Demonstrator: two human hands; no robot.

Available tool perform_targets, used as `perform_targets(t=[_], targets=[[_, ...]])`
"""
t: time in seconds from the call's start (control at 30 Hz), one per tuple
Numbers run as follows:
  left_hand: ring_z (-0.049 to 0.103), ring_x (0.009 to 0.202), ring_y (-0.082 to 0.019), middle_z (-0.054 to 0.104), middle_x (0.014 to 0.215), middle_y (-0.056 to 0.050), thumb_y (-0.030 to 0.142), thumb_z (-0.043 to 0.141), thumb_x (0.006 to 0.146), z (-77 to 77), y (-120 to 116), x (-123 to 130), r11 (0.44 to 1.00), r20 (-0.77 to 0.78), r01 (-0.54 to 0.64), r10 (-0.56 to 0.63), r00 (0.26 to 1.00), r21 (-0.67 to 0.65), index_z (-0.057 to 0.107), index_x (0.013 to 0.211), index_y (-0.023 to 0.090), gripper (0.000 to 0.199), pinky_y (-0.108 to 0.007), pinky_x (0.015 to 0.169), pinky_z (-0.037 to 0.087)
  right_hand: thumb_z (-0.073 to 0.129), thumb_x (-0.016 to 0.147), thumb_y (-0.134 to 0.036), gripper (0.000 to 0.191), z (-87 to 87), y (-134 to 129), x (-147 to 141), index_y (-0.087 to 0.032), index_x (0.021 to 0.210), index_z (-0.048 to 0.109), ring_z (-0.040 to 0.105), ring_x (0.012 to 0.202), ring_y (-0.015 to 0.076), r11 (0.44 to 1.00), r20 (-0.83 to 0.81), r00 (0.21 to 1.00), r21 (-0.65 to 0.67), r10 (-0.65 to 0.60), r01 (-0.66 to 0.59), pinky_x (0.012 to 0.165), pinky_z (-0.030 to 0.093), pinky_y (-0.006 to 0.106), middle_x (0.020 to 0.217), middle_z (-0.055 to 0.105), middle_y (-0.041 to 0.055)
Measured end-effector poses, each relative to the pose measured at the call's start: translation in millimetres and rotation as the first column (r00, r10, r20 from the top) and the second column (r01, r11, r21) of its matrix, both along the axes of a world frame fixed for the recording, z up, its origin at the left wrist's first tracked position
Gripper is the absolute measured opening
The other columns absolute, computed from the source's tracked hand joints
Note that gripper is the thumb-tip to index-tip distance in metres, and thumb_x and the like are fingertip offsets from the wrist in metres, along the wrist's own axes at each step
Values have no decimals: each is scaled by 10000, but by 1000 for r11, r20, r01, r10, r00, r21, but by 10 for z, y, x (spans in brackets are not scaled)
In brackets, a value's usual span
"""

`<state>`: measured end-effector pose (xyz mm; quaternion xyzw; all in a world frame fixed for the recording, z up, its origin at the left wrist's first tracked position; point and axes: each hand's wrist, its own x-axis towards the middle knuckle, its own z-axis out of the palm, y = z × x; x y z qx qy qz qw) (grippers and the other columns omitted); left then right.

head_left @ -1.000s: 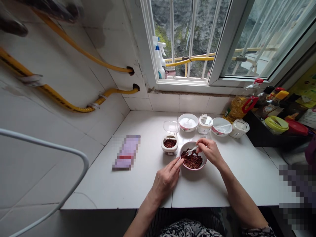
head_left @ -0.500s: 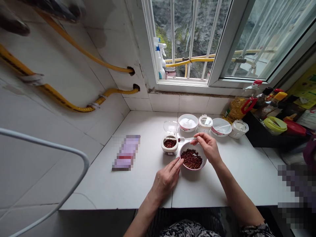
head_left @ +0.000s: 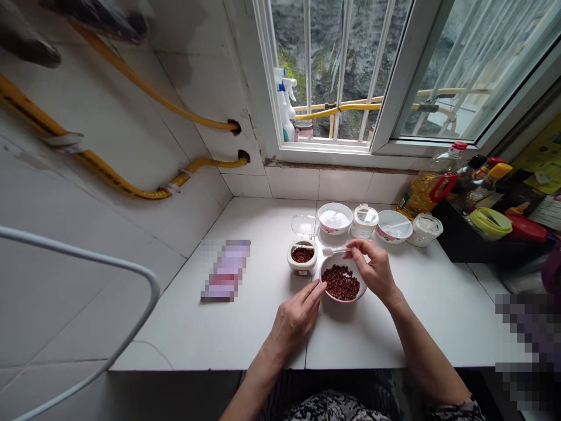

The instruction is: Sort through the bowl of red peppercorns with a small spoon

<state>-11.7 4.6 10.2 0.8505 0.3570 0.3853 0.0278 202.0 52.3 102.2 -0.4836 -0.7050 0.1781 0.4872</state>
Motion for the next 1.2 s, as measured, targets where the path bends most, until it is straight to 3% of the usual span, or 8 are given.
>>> perform_targets(t=[0.13, 0.33, 0.57, 0.87, 1.2], targets=[[680, 1155, -203, 678, 1272, -127, 80, 441, 984, -7, 1, 5, 1000, 9, -3, 3, 1000, 4, 425, 1470, 194, 499, -307, 933, 597, 488, 871, -181, 171, -63, 15, 122, -224, 779, 626, 657, 634, 180, 980, 44, 996, -188, 73, -64, 769, 490, 334, 618, 718, -10], [668, 1175, -195, 666, 1300, -116, 74, 445, 982, -18, 1, 4, 1000, 9, 4, -4, 1000, -12, 412, 1481, 207, 517, -304, 950, 589, 464, 815, -155, 197, -173, 35, 43, -227, 707, 613, 640, 673, 187, 957, 118, 984, -274, 136, -99, 886, 453, 386, 584, 710, -9], [679, 1158, -195, 670, 1297, -112, 74, 451, 978, -10, 0, 5, 1000, 9, -3, 3, 1000, 2, 409, 1489, 212, 530, -295, 945, 590, 524, 772, -275, 122, -142, 47, 99, -205, 749, 621, 629, 547, 162, 857, -273, 960, -479, 61, -191, 622, 503, 290, 555, 681, -7], [684, 1148, -199, 676, 1285, -113, 79, 441, 984, -11, -2, 3, 1000, 8, -8, 8, 1000, -4, 405, 1493, 217, 528, -306, 932, 601, 555, 745, -316, 149, -124, 77, 163, -192, 739, 639, 629, 534, 160, 868, -353, 935, -452, 37, -205, 613, 523, 299, 537, 685, 1], [677, 1163, -196, 675, 1289, -111, 61, 452, 973, -2, -1, 8, 1000, 15, -5, 5, 1000, 6, 419, 1479, 203, 527, -300, 949, 592, 483, 766, -235, 155, -174, 60, 149, -203, 722, 629, 612, 538, 155, 915, -121, 993, -401, -5, -44, 608, 489, 272, 546, 678, -6]])
